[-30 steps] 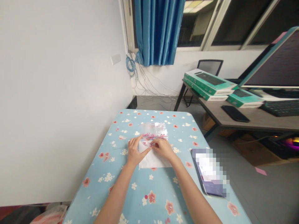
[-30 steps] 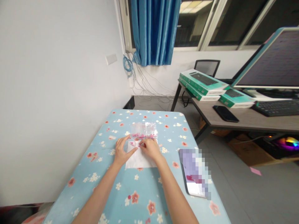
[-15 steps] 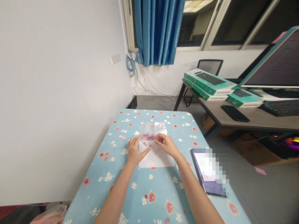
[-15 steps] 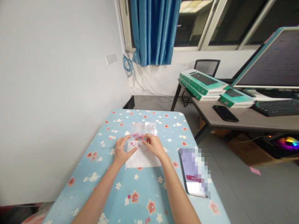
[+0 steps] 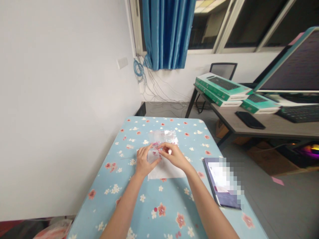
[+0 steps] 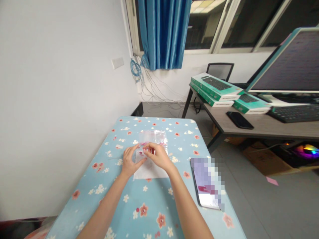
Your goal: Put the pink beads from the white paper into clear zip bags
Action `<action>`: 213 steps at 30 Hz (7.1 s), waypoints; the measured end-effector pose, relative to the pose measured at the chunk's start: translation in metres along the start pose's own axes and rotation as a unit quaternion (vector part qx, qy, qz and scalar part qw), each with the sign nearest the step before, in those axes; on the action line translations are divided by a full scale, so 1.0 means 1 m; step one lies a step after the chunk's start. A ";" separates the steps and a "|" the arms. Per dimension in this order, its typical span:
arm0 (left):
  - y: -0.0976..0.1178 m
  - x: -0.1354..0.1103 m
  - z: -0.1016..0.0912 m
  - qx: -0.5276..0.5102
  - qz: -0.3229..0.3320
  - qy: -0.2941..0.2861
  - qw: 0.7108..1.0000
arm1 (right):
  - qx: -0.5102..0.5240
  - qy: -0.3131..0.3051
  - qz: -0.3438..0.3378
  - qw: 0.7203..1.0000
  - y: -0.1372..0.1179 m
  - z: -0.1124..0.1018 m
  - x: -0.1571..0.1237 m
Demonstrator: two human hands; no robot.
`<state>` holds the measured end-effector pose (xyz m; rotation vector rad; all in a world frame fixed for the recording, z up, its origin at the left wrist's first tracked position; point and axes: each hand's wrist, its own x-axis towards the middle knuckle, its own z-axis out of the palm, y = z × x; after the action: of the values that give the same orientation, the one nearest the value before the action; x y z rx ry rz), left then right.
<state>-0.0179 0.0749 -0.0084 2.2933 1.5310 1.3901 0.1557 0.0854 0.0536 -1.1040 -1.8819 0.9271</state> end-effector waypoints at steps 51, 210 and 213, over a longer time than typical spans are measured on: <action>-0.002 0.001 0.001 0.006 0.003 0.014 1.000 | -0.188 -0.025 0.054 0.980 0.038 0.009 0.000; 0.080 0.023 -0.078 -0.139 -0.086 -0.243 0.956 | -0.225 0.051 -0.093 0.969 -0.048 -0.022 -0.059; 0.083 0.022 -0.076 -0.096 -0.082 -0.216 0.968 | -0.227 0.062 -0.093 0.967 -0.048 -0.019 -0.059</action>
<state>-0.0098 0.0186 0.0909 2.1125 1.3448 0.8786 0.1751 0.0188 0.0889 -1.1871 -2.1042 0.3165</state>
